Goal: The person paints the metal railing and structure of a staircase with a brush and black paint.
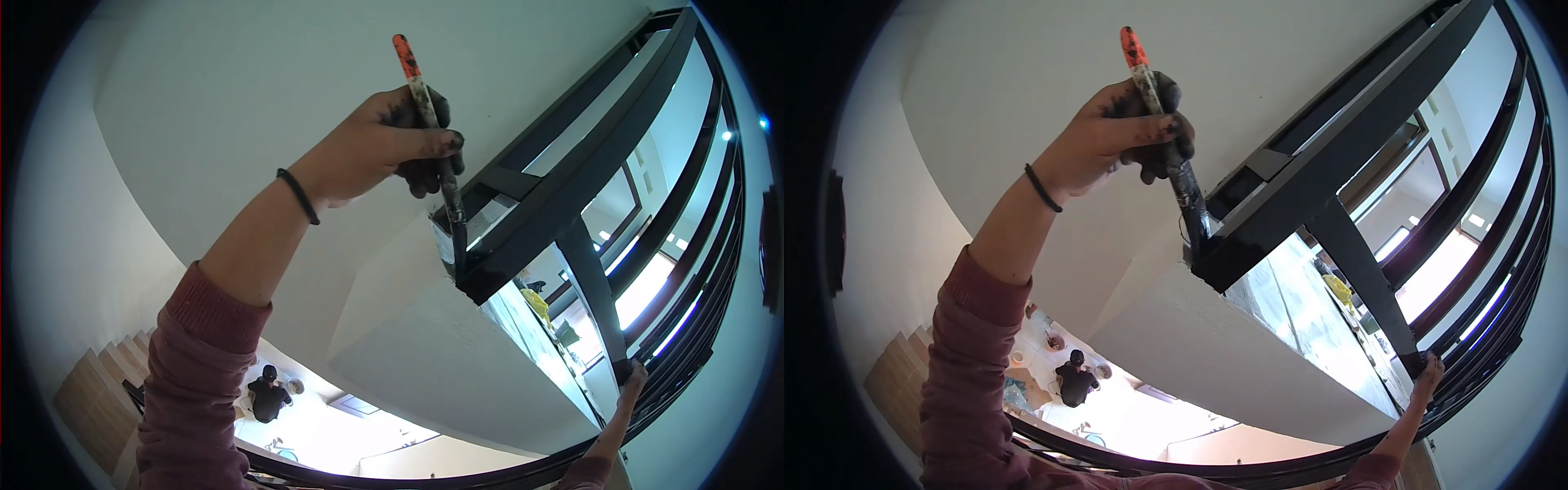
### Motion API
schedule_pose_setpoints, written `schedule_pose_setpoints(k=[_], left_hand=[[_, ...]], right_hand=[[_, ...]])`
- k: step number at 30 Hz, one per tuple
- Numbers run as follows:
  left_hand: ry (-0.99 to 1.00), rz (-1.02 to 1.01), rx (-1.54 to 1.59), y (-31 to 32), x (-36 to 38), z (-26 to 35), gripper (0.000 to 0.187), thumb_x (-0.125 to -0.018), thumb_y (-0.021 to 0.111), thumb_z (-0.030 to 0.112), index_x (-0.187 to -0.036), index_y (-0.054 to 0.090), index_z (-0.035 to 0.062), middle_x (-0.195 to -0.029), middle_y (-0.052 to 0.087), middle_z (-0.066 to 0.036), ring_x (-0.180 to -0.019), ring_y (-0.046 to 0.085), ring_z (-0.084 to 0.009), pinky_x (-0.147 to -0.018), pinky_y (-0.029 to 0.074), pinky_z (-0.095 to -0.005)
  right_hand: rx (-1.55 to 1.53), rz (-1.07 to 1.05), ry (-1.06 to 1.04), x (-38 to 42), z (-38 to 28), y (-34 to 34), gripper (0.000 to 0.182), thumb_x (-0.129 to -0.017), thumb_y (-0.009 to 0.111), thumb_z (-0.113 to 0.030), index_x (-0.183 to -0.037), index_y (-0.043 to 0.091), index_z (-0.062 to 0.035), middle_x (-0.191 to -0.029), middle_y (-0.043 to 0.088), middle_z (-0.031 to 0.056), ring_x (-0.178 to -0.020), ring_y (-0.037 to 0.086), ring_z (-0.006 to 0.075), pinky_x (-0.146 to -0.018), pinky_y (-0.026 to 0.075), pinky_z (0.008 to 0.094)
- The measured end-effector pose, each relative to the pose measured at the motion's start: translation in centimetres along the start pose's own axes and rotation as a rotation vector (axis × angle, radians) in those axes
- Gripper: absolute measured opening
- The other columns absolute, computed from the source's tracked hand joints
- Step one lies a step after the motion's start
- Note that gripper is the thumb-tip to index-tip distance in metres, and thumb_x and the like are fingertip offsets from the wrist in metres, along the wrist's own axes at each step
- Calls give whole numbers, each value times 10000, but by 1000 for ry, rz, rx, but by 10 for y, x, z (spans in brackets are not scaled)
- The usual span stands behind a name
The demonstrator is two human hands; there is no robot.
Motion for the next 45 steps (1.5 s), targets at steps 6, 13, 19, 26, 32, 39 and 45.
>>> schedule_pose_setpoints(k=[6,13,19,26,32,39,45], left_hand=[[10,42,-17,-17,-2,6,209,-823,592,183,-953,468,76,-791,632,-99,-646,618,-126,-489,464,-221],[131,177,118,-9,-10,6,186,-807,617,207,-869,517,63,-764,634,-100,-606,617,-153,-488,465,-239],[4,65,86,-10,-4,-7,174,-823,599,212,-881,519,69,-768,634,-93,-625,624,-154,-487,475,-232],[129,166,207,-18,-4,2,153,-833,578,187,-905,542,57,-775,637,-89,-632,631,-140,-474,487,-220],[232,198,183,-6,-5,4,184,-816,603,174,-909,530,33,-766,633,-101,-619,628,-146,-468,488,-234],[91,73,169,-6,1,0,220,-815,608,204,-942,505,58,-794,631,-94,-667,636,-160,-478,495,-251],[297,192,228,-15,-10,22,202,-816,604,199,-932,505,68,-788,631,-95,-660,634,-162,-473,491,-251]], right_hand=[[42,-15,-13,-6,3,1,401,-799,492,-312,-949,514,60,-930,461,124,-837,476,218,-795,371,305],[-124,-66,34,-5,1,7,338,-796,511,-279,-909,506,39,-886,440,93,-767,468,174,-700,396,283],[-104,29,14,12,-20,9,335,-797,517,-279,-927,511,30,-858,451,84,-749,478,169,-696,406,284],[-71,-135,28,-8,0,9,344,-791,524,-284,-935,523,28,-864,473,95,-739,488,175,-689,413,289],[-57,-124,-6,5,-20,15,310,-784,524,-281,-879,534,14,-788,484,78,-690,490,173,-670,419,288],[9,-7,-30,3,-13,5,352,-777,525,-290,-898,520,40,-871,456,83,-757,487,180,-701,416,295],[-42,-76,22,-9,0,5,405,-781,518,-300,-976,501,55,-888,441,96,-783,484,191,-718,409,297]])
Point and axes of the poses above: each hand's wrist, its own x-axis away from the middle knuckle, its own y-axis out of the palm, z = x × y, the point moved 10 cm from there along -x, towards the middle knuckle
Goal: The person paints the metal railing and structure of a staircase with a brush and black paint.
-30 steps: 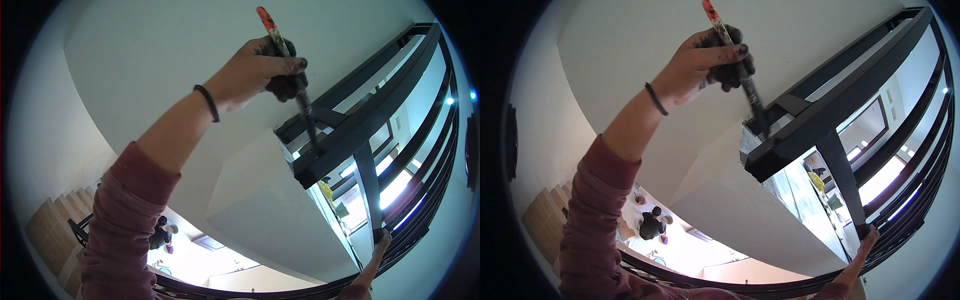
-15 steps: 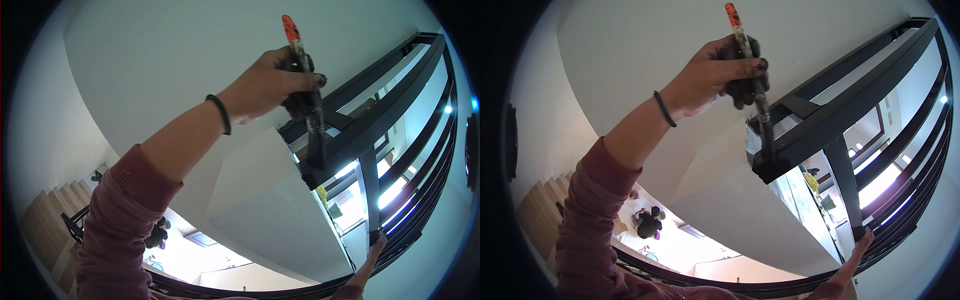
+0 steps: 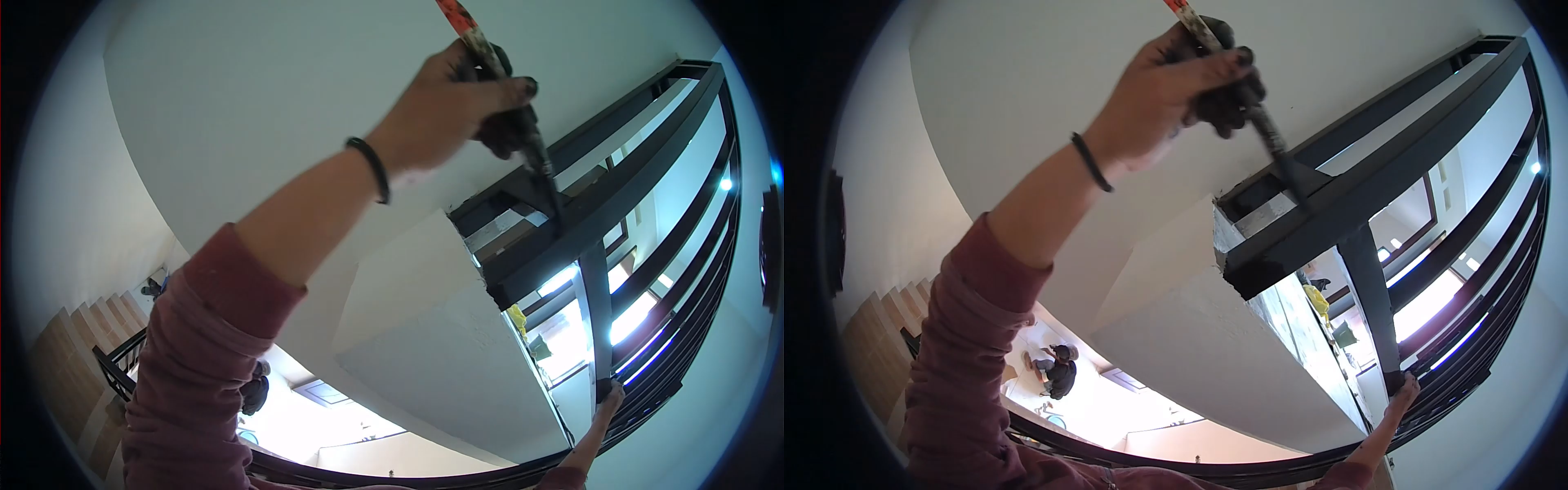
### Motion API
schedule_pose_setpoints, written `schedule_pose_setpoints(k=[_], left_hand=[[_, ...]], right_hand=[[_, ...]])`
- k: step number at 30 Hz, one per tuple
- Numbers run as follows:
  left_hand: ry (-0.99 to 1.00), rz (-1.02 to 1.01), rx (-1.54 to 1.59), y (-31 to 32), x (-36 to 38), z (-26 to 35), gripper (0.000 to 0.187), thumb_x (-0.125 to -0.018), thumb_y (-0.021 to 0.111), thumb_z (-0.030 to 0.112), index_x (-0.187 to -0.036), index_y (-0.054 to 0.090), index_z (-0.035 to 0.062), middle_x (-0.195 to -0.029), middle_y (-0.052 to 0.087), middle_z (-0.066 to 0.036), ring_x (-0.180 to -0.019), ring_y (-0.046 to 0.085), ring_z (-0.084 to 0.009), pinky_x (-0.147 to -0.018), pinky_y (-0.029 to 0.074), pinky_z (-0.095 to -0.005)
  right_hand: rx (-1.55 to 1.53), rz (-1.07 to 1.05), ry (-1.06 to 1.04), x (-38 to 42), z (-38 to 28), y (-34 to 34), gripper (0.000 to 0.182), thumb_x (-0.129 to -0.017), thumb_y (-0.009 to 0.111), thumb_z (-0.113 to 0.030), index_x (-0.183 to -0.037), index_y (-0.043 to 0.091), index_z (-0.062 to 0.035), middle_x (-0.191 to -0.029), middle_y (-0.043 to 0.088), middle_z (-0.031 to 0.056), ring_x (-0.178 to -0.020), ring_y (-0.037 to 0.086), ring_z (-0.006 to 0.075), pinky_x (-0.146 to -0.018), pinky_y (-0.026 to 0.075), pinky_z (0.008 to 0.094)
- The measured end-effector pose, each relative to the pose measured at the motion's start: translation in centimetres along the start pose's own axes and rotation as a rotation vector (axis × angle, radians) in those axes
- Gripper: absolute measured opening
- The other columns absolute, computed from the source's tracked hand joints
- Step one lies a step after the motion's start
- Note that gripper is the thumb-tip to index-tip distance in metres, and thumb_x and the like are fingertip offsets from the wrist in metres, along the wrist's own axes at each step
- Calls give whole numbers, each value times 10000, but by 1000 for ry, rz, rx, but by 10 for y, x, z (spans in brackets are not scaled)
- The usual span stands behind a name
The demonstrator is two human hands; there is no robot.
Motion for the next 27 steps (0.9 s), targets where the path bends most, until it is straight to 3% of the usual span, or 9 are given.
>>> schedule_pose_setpoints(k=[2,4,7,12,16,19,20,23,27], left_hand=[[-105,-74,-42,-2,7,2,199,-813,606,197,-928,506,68,-784,631,-96,-660,632,-158,-471,486,-246],[-236,-140,-75,-1,15,-6,209,-808,607,183,-944,505,62,-796,628,-93,-676,629,-148,-477,478,-235],[-255,-167,-111,14,17,-20,218,-812,603,176,-957,500,50,-798,626,-89,-683,628,-139,-490,479,-226],[-147,-108,-137,33,-21,-16,238,-815,608,184,-947,499,19,-802,620,-88,-684,624,-155,-573,516,-290],[189,153,5,26,-51,5,198,-828,587,167,-925,504,15,-810,616,-111,-680,617,-152,-632,506,-260],[141,100,254,24,-48,9,237,-840,545,124,-968,427,-37,-832,600,-149,-731,631,-214,-693,510,-308],[78,112,184,21,-40,4,189,-840,566,159,-931,486,13,-871,610,-129,-696,626,-183,-636,504,-261],[5,105,84,18,-13,-5,203,-852,543,153,-971,452,15,-896,605,-148,-734,628,-220,-639,508,-292],[-101,-47,156,-1,35,-8,189,-875,468,113,-1045,415,53,-954,588,-164,-800,618,-231,-641,515,-319]], right_hand=[[37,-77,17,2,-1,3,416,-781,517,-302,-988,496,58,-903,440,101,-787,481,193,-719,405,299],[36,11,3,9,-8,3,402,-781,514,-298,-965,504,59,-900,443,104,-775,478,193,-712,402,302],[75,47,-15,7,-8,0,395,-779,514,-299,-941,514,61,-905,446,109,-764,475,195,-708,400,307],[66,29,-34,6,-8,1,390,-775,514,-309,-919,520,53,-896,455,107,-766,472,191,-714,396,300],[74,15,-16,7,-7,3,393,-775,507,-318,-909,516,52,-889,460,103,-772,472,187,-721,393,295],[86,24,-25,10,-11,4,409,-774,505,-325,-916,511,59,-910,457,106,-782,476,192,-733,393,300],[98,41,-42,13,-13,4,417,-773,505,-328,-921,509,62,-920,455,107,-785,478,194,-738,393,301],[85,38,12,6,3,1,430,-772,507,-331,-938,506,65,-936,450,112,-796,480,200,-752,391,306],[70,132,-72,21,-18,2,399,-778,489,-319,-882,527,64,-920,458,115,-789,479,198,-745,386,305]])
Point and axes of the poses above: each hand's wrist, its own x-axis away from the middle knuckle, its own y-axis out of the palm, z = x × y, the point moved 10 cm from there along -x, towards the middle knuckle
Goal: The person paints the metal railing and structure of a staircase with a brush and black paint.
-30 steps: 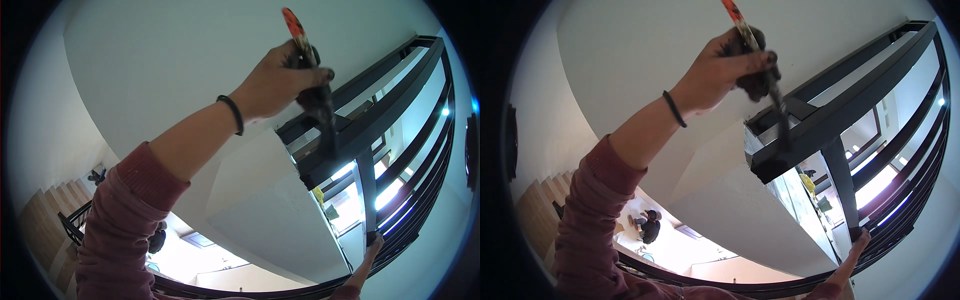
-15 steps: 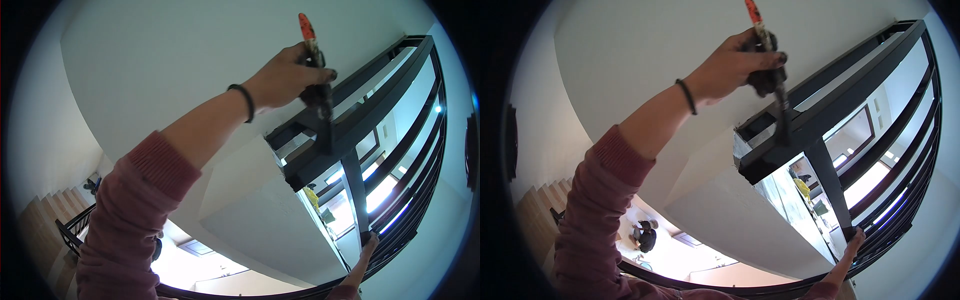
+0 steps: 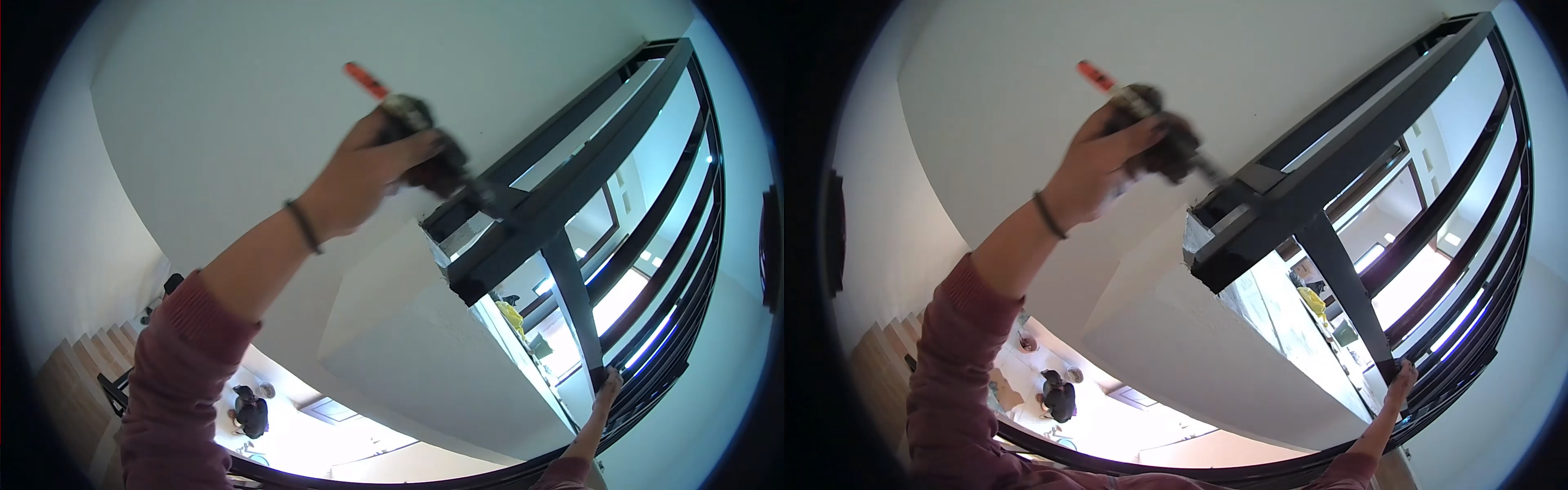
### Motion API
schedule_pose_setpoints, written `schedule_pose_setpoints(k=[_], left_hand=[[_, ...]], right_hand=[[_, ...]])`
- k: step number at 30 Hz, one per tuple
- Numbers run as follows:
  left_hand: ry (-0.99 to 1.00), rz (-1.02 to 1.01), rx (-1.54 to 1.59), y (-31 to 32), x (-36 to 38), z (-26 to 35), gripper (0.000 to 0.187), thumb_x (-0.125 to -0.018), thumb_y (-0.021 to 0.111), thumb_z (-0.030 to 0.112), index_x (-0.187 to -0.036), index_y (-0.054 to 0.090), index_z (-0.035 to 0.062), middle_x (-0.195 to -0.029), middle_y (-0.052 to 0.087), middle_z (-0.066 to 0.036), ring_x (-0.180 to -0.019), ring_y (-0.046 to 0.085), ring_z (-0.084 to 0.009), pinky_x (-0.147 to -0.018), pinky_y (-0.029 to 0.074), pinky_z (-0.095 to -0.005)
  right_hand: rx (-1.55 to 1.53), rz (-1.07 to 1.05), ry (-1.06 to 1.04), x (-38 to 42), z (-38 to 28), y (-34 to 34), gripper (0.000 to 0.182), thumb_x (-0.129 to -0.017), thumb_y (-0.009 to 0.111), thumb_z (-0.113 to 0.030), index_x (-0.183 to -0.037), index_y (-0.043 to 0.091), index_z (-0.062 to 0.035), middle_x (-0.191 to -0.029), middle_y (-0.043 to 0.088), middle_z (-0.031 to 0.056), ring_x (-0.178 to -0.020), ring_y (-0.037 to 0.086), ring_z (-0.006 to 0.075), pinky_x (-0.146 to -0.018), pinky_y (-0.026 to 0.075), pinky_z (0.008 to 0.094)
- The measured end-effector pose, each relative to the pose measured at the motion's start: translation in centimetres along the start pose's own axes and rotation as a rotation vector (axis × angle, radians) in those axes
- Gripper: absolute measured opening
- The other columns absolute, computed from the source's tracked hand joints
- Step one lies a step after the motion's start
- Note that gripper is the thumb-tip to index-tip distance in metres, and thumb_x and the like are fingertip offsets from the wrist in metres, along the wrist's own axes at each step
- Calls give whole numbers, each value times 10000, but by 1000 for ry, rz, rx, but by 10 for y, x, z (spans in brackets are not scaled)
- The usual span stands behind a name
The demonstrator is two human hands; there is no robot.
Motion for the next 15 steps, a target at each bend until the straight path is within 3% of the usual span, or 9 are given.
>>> schedule_pose_setpoints(k=[2,3,6,7,10,11,14,15], left_hand=[[-3,38,-2,-9,21,14,186,-874,460,105,-1050,420,60,-961,582,-170,-793,619,-223,-620,516,-307],[32,79,2,-13,29,25,184,-874,459,104,-1049,422,62,-962,581,-172,-790,618,-217,-604,514,-297],[65,110,-69,-24,34,44,174,-878,463,119,-1042,433,70,-944,586,-163,-771,619,-194,-562,501,-270],[70,106,-112,-20,31,47,170,-880,466,127,-1038,437,73,-935,590,-158,-764,619,-186,-548,496,-261],[-66,-21,-285,12,13,29,175,-886,467,143,-1044,441,70,-901,601,-138,-747,620,-178,-555,502,-271],[-109,8,-325,22,8,26,172,-888,475,150,-1032,450,59,-880,609,-117,-740,622,-178,-568,507,-274],[29,65,-491,50,-16,32,152,-884,489,149,-999,468,52,-877,610,-107,-741,621,-177,-590,512,-276],[185,111,-537,57,-25,41,144,-876,507,151,-973,483,47,-871,613,-96,-746,622,-176,-615,519,-285]], right_hand=[[70,74,-68,0,-11,-7,372,-782,470,-298,-826,541,64,-848,477,104,-748,476,189,-713,379,304],[31,-55,7,-2,-9,-1,393,-789,458,-317,-830,551,62,-899,474,116,-772,476,199,-728,374,319],[78,-139,-43,8,-21,13,396,-793,453,-323,-804,555,60,-838,483,104,-752,474,190,-722,370,314],[-74,-53,-154,11,-33,11,337,-780,451,-246,-649,498,62,-561,448,68,-544,405,163,-557,351,312],[-13,-91,-288,-4,-20,10,345,-768,450,-245,-638,502,70,-581,480,93,-536,414,179,-561,364,318],[-48,-75,-190,17,-45,13,366,-762,443,-257,-650,531,80,-632,534,130,-585,475,211,-608,391,328],[127,-25,-273,13,-40,9,374,-761,439,-261,-691,568,84,-679,572,158,-649,532,244,-661,410,331],[119,-97,-211,10,-34,14,372,-775,438,-258,-748,585,82,-712,596,166,-686,558,247,-682,415,322]])
Point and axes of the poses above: each hand's wrist, its own x-axis away from the middle knuckle, its own y-axis out of the palm, z = x × y, the point moved 10 cm from there along -x, towards the middle knuckle
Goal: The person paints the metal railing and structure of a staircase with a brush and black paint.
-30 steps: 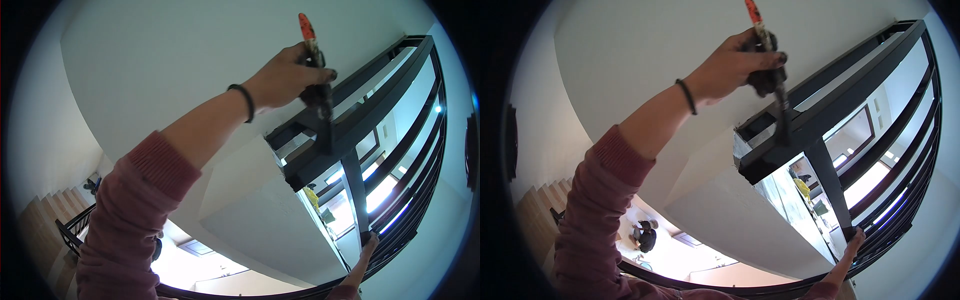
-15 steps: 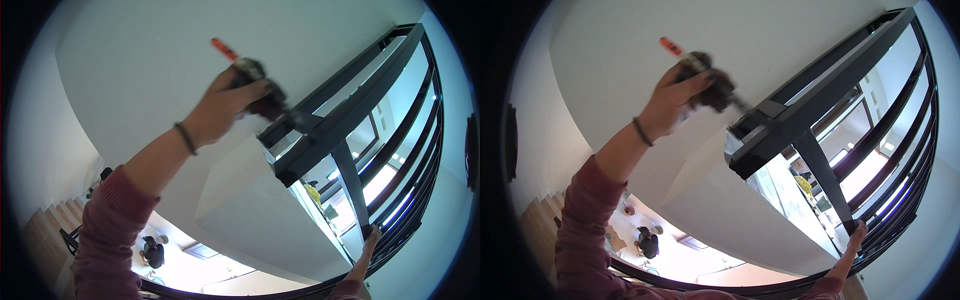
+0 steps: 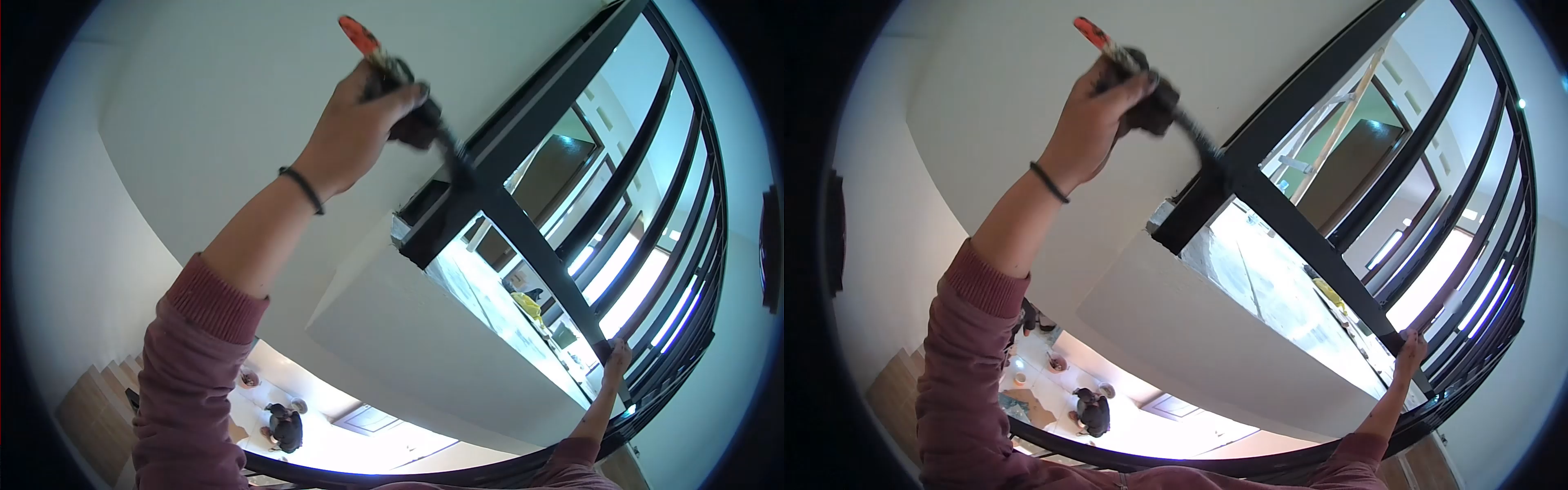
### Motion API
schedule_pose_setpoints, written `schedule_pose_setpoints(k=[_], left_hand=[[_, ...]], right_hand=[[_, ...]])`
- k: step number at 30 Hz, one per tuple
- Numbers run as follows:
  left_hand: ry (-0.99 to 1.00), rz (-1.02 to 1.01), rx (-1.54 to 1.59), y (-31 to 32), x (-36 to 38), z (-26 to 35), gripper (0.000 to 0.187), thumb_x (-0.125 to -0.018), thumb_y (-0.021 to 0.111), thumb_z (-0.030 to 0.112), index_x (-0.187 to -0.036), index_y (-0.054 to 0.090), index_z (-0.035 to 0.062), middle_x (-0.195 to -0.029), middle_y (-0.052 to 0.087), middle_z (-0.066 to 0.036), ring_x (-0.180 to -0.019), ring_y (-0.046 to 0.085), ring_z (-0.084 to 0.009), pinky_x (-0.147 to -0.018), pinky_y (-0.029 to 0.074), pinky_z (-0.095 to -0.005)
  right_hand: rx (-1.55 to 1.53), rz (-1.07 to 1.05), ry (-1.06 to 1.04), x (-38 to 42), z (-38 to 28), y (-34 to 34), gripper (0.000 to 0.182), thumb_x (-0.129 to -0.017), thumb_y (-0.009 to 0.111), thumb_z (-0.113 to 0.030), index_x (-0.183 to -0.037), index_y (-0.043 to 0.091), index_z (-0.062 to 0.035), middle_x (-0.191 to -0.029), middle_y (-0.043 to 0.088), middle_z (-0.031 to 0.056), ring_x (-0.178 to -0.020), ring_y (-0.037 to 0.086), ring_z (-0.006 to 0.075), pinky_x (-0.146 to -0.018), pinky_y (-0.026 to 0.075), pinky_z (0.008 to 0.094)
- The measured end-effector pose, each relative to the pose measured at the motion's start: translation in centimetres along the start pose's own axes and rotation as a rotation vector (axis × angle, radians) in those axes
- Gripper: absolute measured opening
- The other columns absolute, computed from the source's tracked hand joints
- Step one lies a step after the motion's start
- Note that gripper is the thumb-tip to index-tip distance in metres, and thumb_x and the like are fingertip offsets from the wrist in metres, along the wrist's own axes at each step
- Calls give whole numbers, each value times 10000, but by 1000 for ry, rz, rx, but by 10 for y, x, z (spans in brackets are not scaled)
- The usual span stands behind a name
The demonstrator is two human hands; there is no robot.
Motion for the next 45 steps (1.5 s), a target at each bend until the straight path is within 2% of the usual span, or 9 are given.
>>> schedule_pose_setpoints(k=[9,17,20,23,27,29,33,41,45], left_hand=[[148,-74,-250,40,40,63,226,-828,550,71,-1021,447,17,-784,603,-91,-566,596,-129,-456,489,-227],[436,-221,-328,113,-11,89,223,-832,554,58,-1013,426,40,-844,598,-95,-751,620,-154,-646,526,-253],[492,-241,-623,117,3,105,156,-810,592,92,-918,490,44,-688,596,-53,-590,612,-108,-488,489,-205],[2,-278,-551,98,21,69,134,-815,582,75,-908,491,42,-685,591,-45,-567,600,-107,-498,491,-206],[482,-117,-559,95,19,100,153,-843,534,46,-972,451,42,-820,600,-86,-713,610,-129,-630,535,-259],[426,-74,-332,93,16,113,221,-845,521,30,-1033,406,39,-904,596,-136,-780,609,-179,-691,545,-323],[479,-76,-338,85,71,154,269,-855,471,24,-1101,363,23,-1015,549,-204,-863,582,-266,-729,526,-374],[242,149,-529,26,232,194,337,-870,453,166,-1156,336,31,-1053,514,-202,-800,528,-234,-632,450,-304],[70,350,-585,-1,305,206,339,-856,470,193,-1106,321,19,-1011,509,-200,-812,544,-229,-615,484,-277]], right_hand=[[242,81,-323,3,-12,1,381,-854,383,-243,-745,550,81,-673,555,225,-655,535,373,-602,370,420],[28,86,-242,6,-12,-1,361,-886,390,-245,-763,533,62,-599,494,161,-548,444,210,-525,343,350],[33,110,-185,4,-3,0,354,-886,396,-258,-775,524,53,-585,478,146,-534,425,204,-514,332,340],[16,78,-193,6,-6,1,349,-887,400,-265,-776,522,43,-569,468,138,-514,408,206,-508,331,348],[26,95,-243,5,-6,5,340,-888,394,-254,-789,526,44,-596,492,166,-535,451,242,-522,348,360],[-18,107,-284,5,-5,4,334,-886,397,-249,-800,531,46,-616,511,184,-556,488,272,-538,364,364],[135,-86,-40,2,0,8,368,-879,419,-273,-908,580,56,-820,595,231,-769,567,356,-690,412,380],[138,-214,-10,-7,-10,3,568,-818,495,-517,-766,594,40,-524,473,171,-509,437,289,-551,366,414],[109,-44,-600,1,-20,7,393,-860,492,-410,-1007,604,-64,-560,413,129,-489,347,280,-526,334,414]])
Point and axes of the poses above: each hand's wrist, its own x-axis away from the middle knuckle, its own y-axis out of the palm, z = x × y, the point moved 10 cm from there along -x, towards the middle knuckle
